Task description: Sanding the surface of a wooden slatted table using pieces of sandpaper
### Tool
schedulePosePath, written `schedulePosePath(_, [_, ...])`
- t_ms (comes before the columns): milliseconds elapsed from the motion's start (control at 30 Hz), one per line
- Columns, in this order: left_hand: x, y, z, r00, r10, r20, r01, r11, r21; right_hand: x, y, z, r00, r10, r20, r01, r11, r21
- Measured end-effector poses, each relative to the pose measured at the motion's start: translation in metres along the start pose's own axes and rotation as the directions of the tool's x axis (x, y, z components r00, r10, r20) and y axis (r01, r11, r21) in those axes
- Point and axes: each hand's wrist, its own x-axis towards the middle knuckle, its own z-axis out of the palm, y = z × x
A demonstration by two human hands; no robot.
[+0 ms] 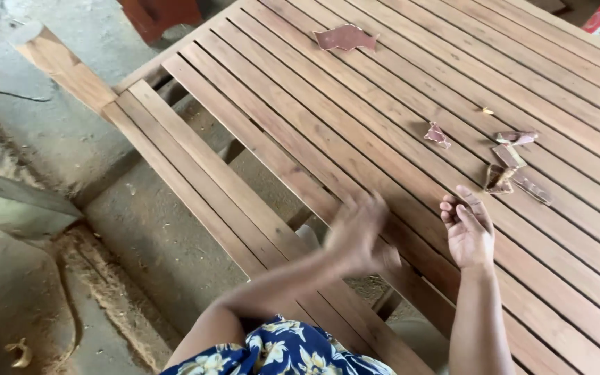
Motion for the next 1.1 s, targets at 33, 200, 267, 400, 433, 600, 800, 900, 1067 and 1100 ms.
schedulePosePath(33, [-0.011,-0.005,0.038,0.989,0.121,0.081,-0.123,0.992,0.019,0.0,-0.001,0.0,1.0,0.005,0.0,-0.005,1.0,0.012])
schedulePosePath(200, [-0.008,-0.032,0.068,0.908,0.319,0.272,-0.308,0.948,-0.084,-0.01,-0.004,0.013,0.998,-0.039,-0.039,0.04,0.999,0.021])
schedulePosePath(267, [-0.004,-0.039,0.06,0.921,0.332,0.205,-0.275,0.924,-0.265,-0.032,-0.016,0.041,0.94,-0.187,0.285,0.333,0.329,-0.884])
schedulePosePath(400, [0.019,-0.082,0.024,0.924,0.376,-0.069,-0.363,0.805,-0.47,-0.075,0.028,0.1,0.731,-0.322,0.601,0.596,-0.126,-0.793])
schedulePosePath(433, [0.026,-0.092,-0.005,0.968,0.247,-0.054,-0.206,0.65,-0.731,-0.088,0.028,0.115,0.816,-0.148,0.558,0.53,-0.193,-0.826])
schedulePosePath(600, [0.073,-0.188,0.012,0.694,-0.275,-0.665,0.156,0.96,-0.234,-0.082,0.044,0.167,0.925,0.135,0.356,0.38,-0.28,-0.882])
schedulePosePath(800, [0.076,-0.224,0.003,0.39,-0.731,-0.56,0.299,0.676,-0.674,0.002,0.098,0.317,0.619,-0.288,0.73,0.601,-0.424,-0.677])
schedulePosePath(900, [0.079,-0.237,0.004,0.275,-0.912,-0.303,0.226,0.367,-0.902,0.046,0.124,0.377,0.823,0.128,0.554,0.565,-0.29,-0.772])
schedulePosePath(1067, [0.083,-0.267,0.025,0.37,-0.923,0.107,-0.018,-0.122,-0.992,0.05,0.143,0.356,0.788,0.062,0.613,0.613,-0.177,-0.77])
schedulePosePath(1100, [0.081,-0.279,0.034,0.379,-0.918,0.114,-0.008,-0.127,-0.992,0.023,0.122,0.336,0.797,0.058,0.602,0.601,-0.181,-0.778])
